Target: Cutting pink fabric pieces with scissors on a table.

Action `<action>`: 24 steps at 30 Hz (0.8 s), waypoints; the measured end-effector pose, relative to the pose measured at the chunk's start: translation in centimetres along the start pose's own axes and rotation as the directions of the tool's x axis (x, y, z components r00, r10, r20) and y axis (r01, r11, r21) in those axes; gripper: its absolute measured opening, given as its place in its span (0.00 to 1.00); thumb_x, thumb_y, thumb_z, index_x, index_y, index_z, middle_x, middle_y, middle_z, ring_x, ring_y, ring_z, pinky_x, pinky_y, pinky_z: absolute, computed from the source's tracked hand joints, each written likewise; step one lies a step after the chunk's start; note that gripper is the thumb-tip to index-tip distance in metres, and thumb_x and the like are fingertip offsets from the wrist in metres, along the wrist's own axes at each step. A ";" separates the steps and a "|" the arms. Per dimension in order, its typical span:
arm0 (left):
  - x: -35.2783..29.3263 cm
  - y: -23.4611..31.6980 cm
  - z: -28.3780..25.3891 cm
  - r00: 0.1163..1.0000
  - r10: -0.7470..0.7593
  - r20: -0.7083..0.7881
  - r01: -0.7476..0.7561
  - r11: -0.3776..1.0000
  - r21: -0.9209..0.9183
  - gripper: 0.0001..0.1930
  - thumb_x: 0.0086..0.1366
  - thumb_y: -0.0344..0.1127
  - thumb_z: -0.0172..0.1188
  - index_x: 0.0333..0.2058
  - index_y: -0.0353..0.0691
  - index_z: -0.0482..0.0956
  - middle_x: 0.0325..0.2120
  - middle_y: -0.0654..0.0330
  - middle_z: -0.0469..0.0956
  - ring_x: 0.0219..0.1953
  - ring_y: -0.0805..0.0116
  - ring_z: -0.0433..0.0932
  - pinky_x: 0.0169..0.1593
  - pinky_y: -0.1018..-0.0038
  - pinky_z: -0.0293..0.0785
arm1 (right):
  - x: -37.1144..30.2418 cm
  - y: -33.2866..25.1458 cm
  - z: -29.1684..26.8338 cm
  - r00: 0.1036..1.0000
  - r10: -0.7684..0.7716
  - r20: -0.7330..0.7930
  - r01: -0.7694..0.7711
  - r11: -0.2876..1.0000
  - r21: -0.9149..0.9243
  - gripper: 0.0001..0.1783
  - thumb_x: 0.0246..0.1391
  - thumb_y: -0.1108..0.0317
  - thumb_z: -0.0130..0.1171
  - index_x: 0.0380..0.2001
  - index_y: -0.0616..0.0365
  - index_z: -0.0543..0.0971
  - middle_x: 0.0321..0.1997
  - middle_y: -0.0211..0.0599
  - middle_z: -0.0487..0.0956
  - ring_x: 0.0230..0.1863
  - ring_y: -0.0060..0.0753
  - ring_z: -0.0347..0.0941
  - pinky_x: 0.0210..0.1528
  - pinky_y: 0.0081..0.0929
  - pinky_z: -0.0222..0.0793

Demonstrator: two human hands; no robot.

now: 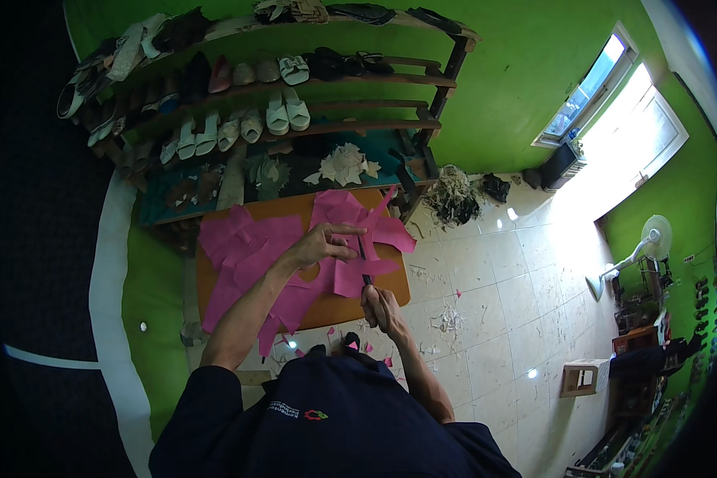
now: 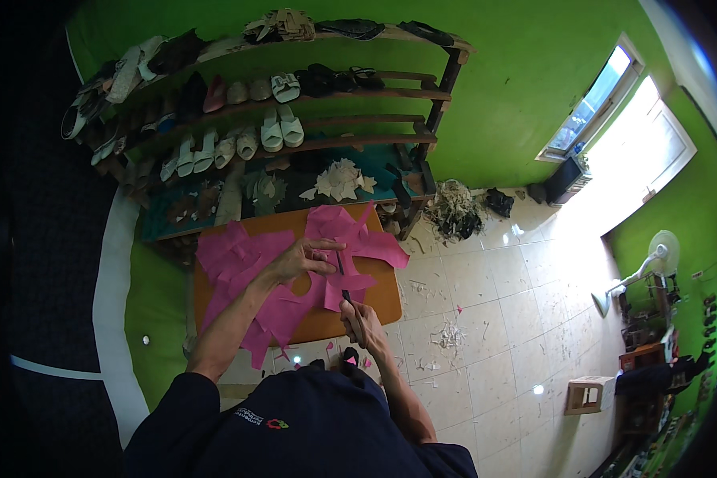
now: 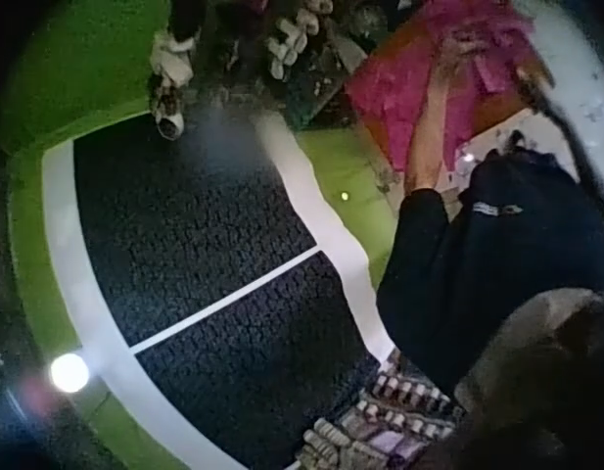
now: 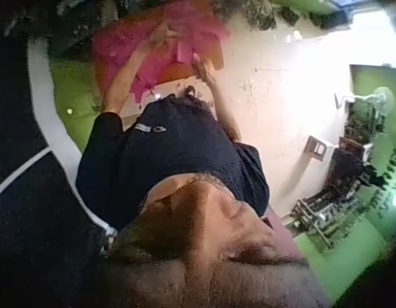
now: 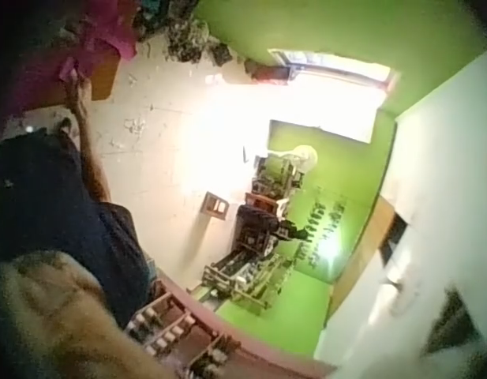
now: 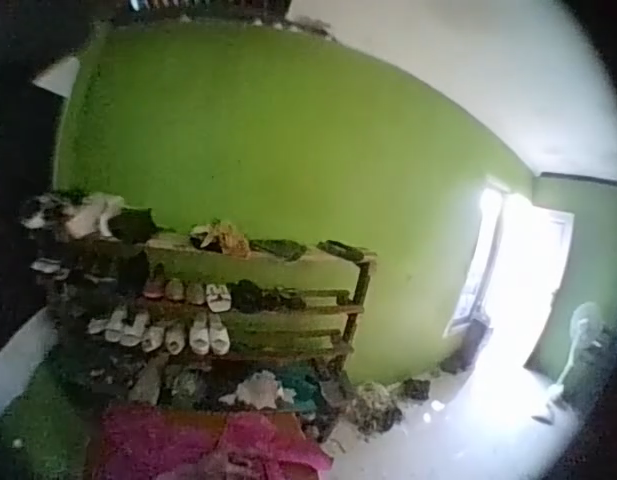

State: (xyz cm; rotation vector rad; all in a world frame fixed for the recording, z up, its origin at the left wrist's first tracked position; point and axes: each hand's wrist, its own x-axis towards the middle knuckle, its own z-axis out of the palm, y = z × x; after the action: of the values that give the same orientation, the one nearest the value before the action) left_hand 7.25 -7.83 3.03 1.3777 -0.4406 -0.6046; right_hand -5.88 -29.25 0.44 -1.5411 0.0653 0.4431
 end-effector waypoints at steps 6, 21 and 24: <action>-0.2 0.0 0.7 0.997 0.016 -0.070 -0.017 1.000 -0.007 0.28 0.59 0.22 0.67 0.60 0.40 0.76 0.57 0.51 0.73 0.37 0.76 0.81 0.45 0.75 0.82 | 0.1 -0.3 0.0 1.000 0.013 -0.017 -0.013 1.000 -0.020 0.31 0.63 0.36 0.47 0.22 0.54 0.68 0.13 0.24 0.63 0.11 0.18 0.57 0.14 0.22 0.54; -0.9 -0.4 2.3 0.968 0.027 -0.249 -0.061 0.989 -0.132 0.27 0.59 0.24 0.67 0.59 0.38 0.75 0.24 0.66 0.78 0.29 0.78 0.79 0.43 0.76 0.81 | 0.7 1.0 0.3 0.998 -0.008 -0.060 0.007 1.000 -0.009 0.35 0.65 0.32 0.42 0.20 0.54 0.68 0.12 0.24 0.63 0.11 0.17 0.57 0.14 0.21 0.50; -0.8 -0.9 1.6 0.956 0.075 -0.284 -0.102 0.991 -0.084 0.27 0.60 0.24 0.67 0.59 0.39 0.75 0.24 0.66 0.78 0.29 0.78 0.79 0.43 0.76 0.80 | 0.6 0.5 0.3 0.999 0.021 -0.030 -0.020 0.998 0.056 0.31 0.60 0.36 0.56 0.23 0.54 0.69 0.15 0.23 0.63 0.12 0.16 0.58 0.13 0.21 0.54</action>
State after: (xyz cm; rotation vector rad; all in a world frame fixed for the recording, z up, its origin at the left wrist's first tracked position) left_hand 5.49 -8.65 2.39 1.3186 -0.2390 -0.3448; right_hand -5.53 -28.87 -0.20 -1.4935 0.1168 0.4302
